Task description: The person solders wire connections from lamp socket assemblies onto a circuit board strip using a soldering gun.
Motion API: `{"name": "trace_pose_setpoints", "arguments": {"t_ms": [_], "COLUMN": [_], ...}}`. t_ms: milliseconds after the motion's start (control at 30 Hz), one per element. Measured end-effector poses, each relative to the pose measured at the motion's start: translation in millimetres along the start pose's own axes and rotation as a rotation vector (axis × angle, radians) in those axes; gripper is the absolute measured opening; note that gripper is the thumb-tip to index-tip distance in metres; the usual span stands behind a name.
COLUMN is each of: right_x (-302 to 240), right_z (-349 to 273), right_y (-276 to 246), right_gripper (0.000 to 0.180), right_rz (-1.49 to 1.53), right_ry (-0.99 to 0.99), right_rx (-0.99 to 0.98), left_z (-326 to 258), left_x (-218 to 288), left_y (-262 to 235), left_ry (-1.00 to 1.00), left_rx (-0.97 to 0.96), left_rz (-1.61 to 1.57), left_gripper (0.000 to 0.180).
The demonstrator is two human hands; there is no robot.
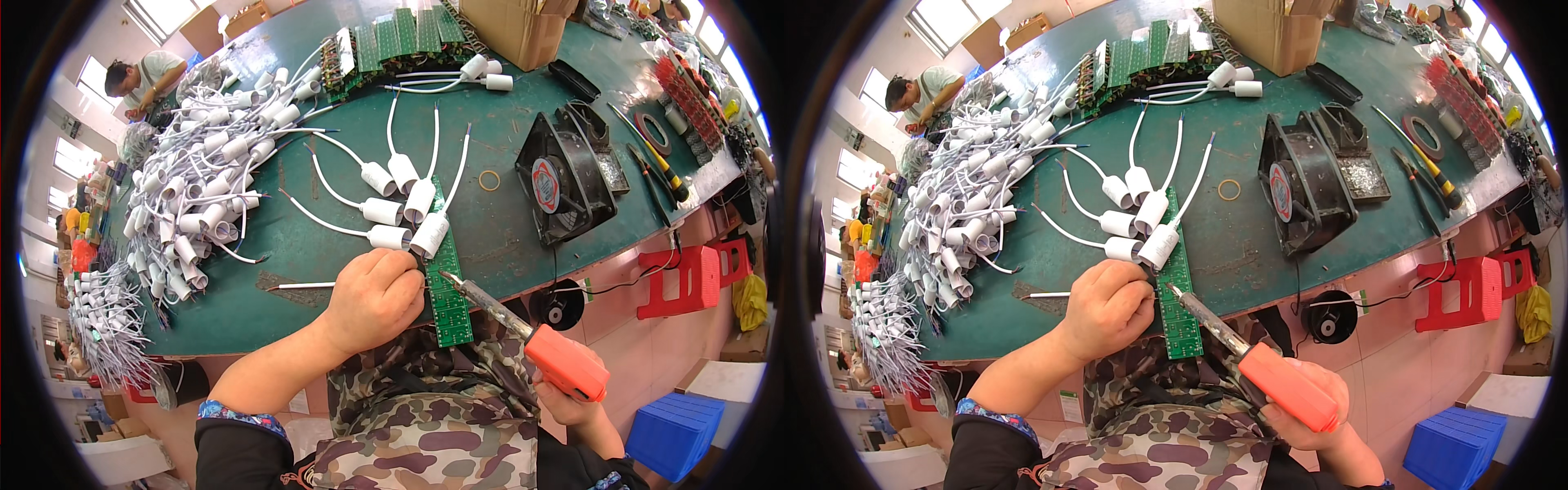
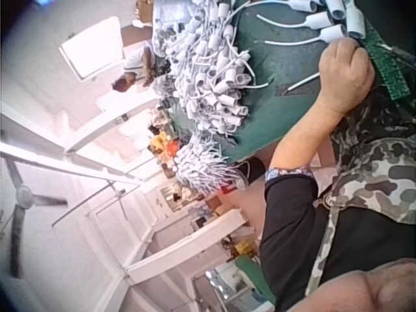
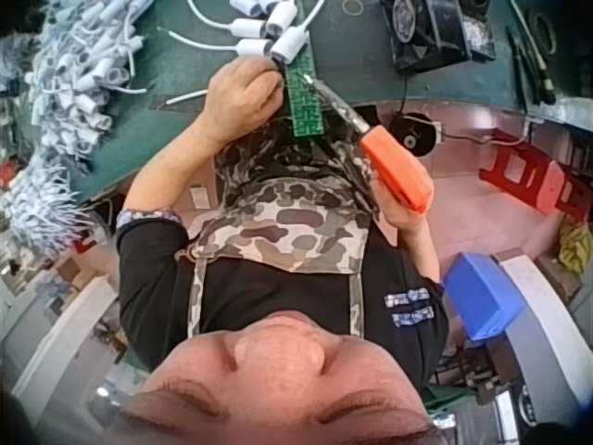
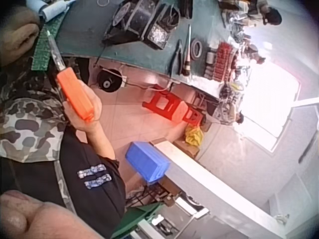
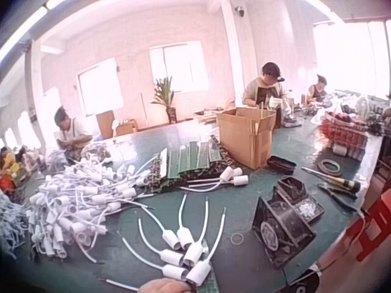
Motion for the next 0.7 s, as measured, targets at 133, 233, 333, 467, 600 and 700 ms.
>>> {"name": "trace_pose_setpoints", "arguments": {"t_ms": [133,233,333,467,600,700], "right_x": [1,3,3,4,3,2], "right_z": [-4,-7,-8,-8,-3,0], "right_y": [2,3,3,7,4,3], "right_gripper": [0.055,0.055,0.057,0.06,0.028,0.027], "right_rz": [-0.023,0.035,-0.073,0.013,0.107,0.107], "right_ry": [0.033,0.05,0.034,0.035,0.128,0.118], "right_rx": [0.018,0.03,-0.026,0.013,0.171,0.157], "left_z": [0,0,0,0,-1,-2], "left_x": [1,0,0,0,-4,-10], "left_y": [0,0,0,0,-2,-4], "left_ry": [0.0,-0.004,-0.016,-0.022,-0.042,-0.022], "left_rx": [0.002,-0.006,-0.01,-0.034,-0.043,-0.08], "left_rz": [0.003,-0.002,-0.001,0.005,-0.063,-0.137], "left_gripper": [0.021,0.021,0.02,0.021,0.024,0.026]}}
Point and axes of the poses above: each hand's wrist, its own z-axis towards the middle knuckle, its own y-axis out of the palm, x = y × z, the point moved 5 cm from there along z, towards the middle knuckle, and after that the axes turned 7 degrees about -x, right-handed, at the moved point
